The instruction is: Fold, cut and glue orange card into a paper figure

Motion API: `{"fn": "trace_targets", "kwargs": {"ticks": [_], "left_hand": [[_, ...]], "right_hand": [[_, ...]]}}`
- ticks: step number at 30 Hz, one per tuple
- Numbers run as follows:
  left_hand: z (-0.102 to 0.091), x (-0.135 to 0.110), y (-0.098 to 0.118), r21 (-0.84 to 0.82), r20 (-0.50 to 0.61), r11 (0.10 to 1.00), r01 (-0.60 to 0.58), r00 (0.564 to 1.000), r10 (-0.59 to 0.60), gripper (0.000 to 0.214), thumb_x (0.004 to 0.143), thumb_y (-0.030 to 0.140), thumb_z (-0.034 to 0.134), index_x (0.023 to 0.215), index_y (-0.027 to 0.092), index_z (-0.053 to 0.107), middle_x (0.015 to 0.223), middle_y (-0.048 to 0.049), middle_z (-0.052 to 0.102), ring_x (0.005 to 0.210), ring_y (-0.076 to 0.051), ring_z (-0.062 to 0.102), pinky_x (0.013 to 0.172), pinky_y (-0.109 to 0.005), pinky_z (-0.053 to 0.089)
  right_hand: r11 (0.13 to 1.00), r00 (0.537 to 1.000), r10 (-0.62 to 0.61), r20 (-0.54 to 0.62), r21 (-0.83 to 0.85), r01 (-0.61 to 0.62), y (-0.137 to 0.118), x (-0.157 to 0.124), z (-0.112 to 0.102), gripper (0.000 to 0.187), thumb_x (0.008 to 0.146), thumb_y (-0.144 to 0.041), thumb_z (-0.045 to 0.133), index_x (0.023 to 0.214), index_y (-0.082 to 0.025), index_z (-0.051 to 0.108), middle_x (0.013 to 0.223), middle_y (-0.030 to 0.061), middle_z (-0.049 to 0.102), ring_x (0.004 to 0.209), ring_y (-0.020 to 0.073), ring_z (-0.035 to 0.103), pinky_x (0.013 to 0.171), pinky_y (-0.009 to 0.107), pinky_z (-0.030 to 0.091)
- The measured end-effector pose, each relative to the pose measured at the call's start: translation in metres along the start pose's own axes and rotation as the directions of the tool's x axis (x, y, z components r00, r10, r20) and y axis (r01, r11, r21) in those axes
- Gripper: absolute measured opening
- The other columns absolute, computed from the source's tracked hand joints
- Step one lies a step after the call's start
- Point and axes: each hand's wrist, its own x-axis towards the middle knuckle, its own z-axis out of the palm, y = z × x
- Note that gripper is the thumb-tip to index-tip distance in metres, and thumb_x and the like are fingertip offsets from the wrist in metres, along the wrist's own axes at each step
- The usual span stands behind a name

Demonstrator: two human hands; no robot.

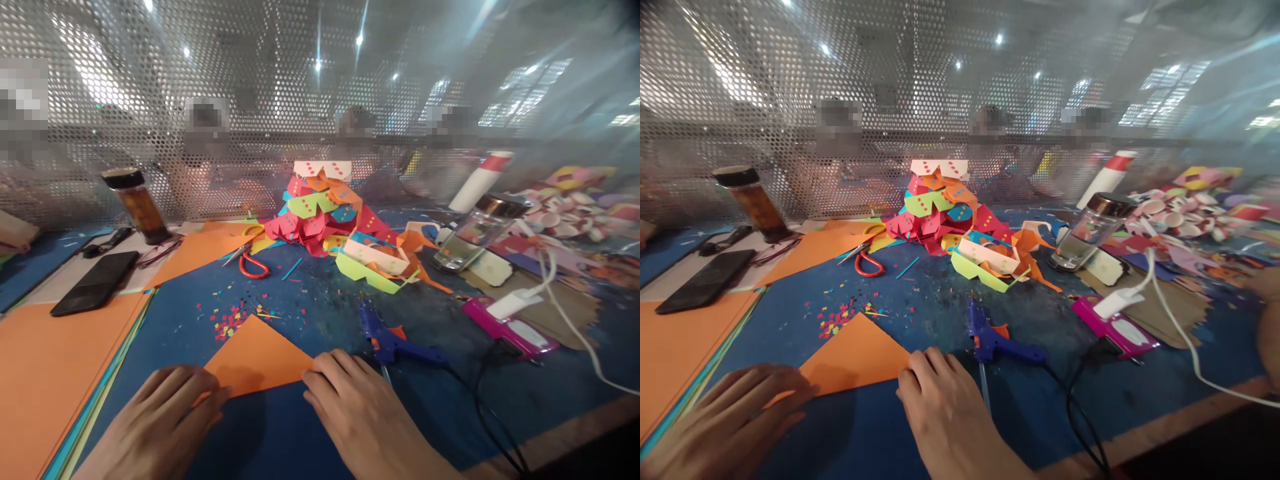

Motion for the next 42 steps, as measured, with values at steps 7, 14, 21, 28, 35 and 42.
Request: {"fn": "trace_targets", "kwargs": {"ticks": [7, 14, 21, 28, 35, 42], "left_hand": [[0.007, 0.027, 0.001, -0.291, 0.075, 0.95, 0.117, 0.992, -0.099, 0.028, 0.106, 0.031, 0.04, 0.096, 0.026, 0.065, 0.088, 0.0009, 0.07, 0.073, -0.013, 0.066, 0.067, -0.022, 0.051], [0.01, 0.028, 0.004, -0.322, -0.025, 0.94, 0.112, 0.992, -0.127, 0.025, 0.106, 0.031, 0.042, 0.099, 0.026, 0.065, 0.09, 0.0003, 0.071, 0.077, -0.013, 0.067, 0.072, -0.021, 0.052], [0.014, 0.025, 0.006, -0.396, 0.039, 0.904, 0.161, 0.987, -0.158, 0.018, 0.103, 0.023, 0.046, 0.095, 0.024, 0.062, 0.086, -0.0005, 0.068, 0.074, -0.014, 0.066, 0.068, -0.021, 0.054], [0.014, 0.025, 0.004, -0.46, 0.168, 0.858, 0.229, 0.971, -0.169, 0.014, 0.101, 0.024, 0.049, 0.094, 0.025, 0.06, 0.086, 0.0009, 0.066, 0.076, -0.013, 0.066, 0.068, -0.019, 0.054], [0.015, 0.023, 0.003, -0.474, 0.207, 0.839, 0.268, 0.96, -0.19, 0.013, 0.102, 0.026, 0.048, 0.095, 0.027, 0.06, 0.088, 0.0011, 0.066, 0.079, -0.013, 0.066, 0.071, -0.019, 0.055], [0.014, 0.026, 0.004, -0.479, 0.163, 0.833, 0.278, 0.96, -0.228, 0.017, 0.103, 0.027, 0.046, 0.094, 0.027, 0.06, 0.086, 0.0016, 0.067, 0.077, -0.013, 0.067, 0.071, -0.019, 0.054]], "right_hand": [[0.996, 0.999, -0.039, -0.009, -0.085, 0.038, 0.004, 0.008, 0.002, 0.024, 0.08, -0.014, 0.079, 0.085, -0.022, 0.056, 0.086, -0.0013, 0.06, 0.076, 0.0217, 0.053, 0.065, 0.038, 0.037], [0.998, 0.996, -0.07, 0.061, 0.01, 0.069, 0.007, 0.024, -0.002, 0.019, 0.085, -0.014, 0.076, 0.088, -0.022, 0.059, 0.087, -0.0017, 0.06, 0.08, 0.0198, 0.055, 0.07, 0.035, 0.038], [0.996, 0.996, -0.077, 0.048, 0.039, 0.075, 0.01, 0.026, -0.001, 0.015, 0.092, -0.011, 0.066, 0.082, -0.021, 0.059, 0.082, -0.0016, 0.06, 0.076, 0.0182, 0.054, 0.071, 0.035, 0.036], [0.996, 0.996, -0.053, 0.067, 0.079, 0.048, 0.007, 0.027, -0.007, 0.012, 0.091, -0.012, 0.066, 0.084, -0.02, 0.06, 0.084, -0.0009, 0.061, 0.077, 0.0184, 0.054, 0.072, 0.034, 0.037], [0.992, 0.991, -0.085, 0.102, 0.104, 0.075, 0.004, 0.028, -0.005, 0.013, 0.088, -0.02, 0.075, 0.089, -0.02, 0.061, 0.089, -0.0007, 0.063, 0.082, 0.0194, 0.056, 0.074, 0.034, 0.038], [0.987, 0.983, -0.109, 0.145, 0.133, 0.09, 0.002, 0.036, -0.005, 0.007, 0.094, -0.016, 0.065, 0.089, -0.02, 0.062, 0.091, 0.0002, 0.064, 0.081, 0.0185, 0.056, 0.075, 0.034, 0.036]]}}
